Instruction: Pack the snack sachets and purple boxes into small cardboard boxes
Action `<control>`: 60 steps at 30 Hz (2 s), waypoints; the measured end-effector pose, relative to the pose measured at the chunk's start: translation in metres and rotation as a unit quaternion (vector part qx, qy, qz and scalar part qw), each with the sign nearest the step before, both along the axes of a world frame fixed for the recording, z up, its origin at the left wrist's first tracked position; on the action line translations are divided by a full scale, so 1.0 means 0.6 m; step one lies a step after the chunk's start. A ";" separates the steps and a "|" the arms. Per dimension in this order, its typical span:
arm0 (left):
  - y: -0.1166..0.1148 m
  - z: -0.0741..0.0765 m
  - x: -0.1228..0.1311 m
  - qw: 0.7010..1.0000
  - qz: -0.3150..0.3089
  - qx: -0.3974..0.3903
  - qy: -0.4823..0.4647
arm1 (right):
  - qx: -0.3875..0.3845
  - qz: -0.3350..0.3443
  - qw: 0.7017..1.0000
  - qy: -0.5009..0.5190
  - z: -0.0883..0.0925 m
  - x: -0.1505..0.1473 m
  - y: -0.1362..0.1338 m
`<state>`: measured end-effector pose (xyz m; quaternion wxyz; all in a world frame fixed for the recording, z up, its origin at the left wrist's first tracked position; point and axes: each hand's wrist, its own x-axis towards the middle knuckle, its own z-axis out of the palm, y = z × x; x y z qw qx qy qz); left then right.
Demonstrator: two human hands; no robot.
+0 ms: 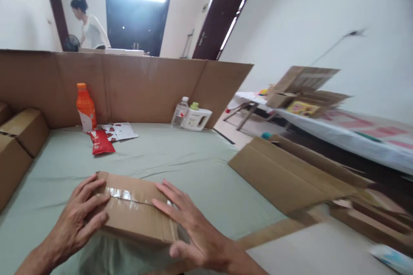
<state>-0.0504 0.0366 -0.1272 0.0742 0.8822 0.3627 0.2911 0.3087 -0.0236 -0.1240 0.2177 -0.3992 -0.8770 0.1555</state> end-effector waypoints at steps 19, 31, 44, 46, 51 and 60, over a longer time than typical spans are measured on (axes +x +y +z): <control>-0.137 -0.007 -0.048 0.909 0.322 0.230 0.133 | 0.048 0.077 0.993 0.082 -0.052 -0.262 0.307; 0.171 -0.004 -0.107 0.817 0.531 0.150 0.166 | 0.001 0.003 0.994 0.112 -0.224 -0.378 0.247; 0.378 0.011 -0.164 0.786 0.596 0.061 0.154 | -0.013 0.000 0.991 0.131 -0.224 -0.373 0.239; 0.382 0.016 -0.170 0.783 0.601 0.056 0.148 | -0.020 0.000 0.991 0.131 -0.222 -0.375 0.239; 0.360 0.034 -0.163 0.789 0.597 0.057 0.135 | -0.028 -0.002 0.990 0.139 -0.221 -0.382 0.244; 0.125 -0.101 -0.076 0.825 0.526 -0.071 0.195 | -0.037 -0.018 0.985 0.168 -0.197 -0.392 0.255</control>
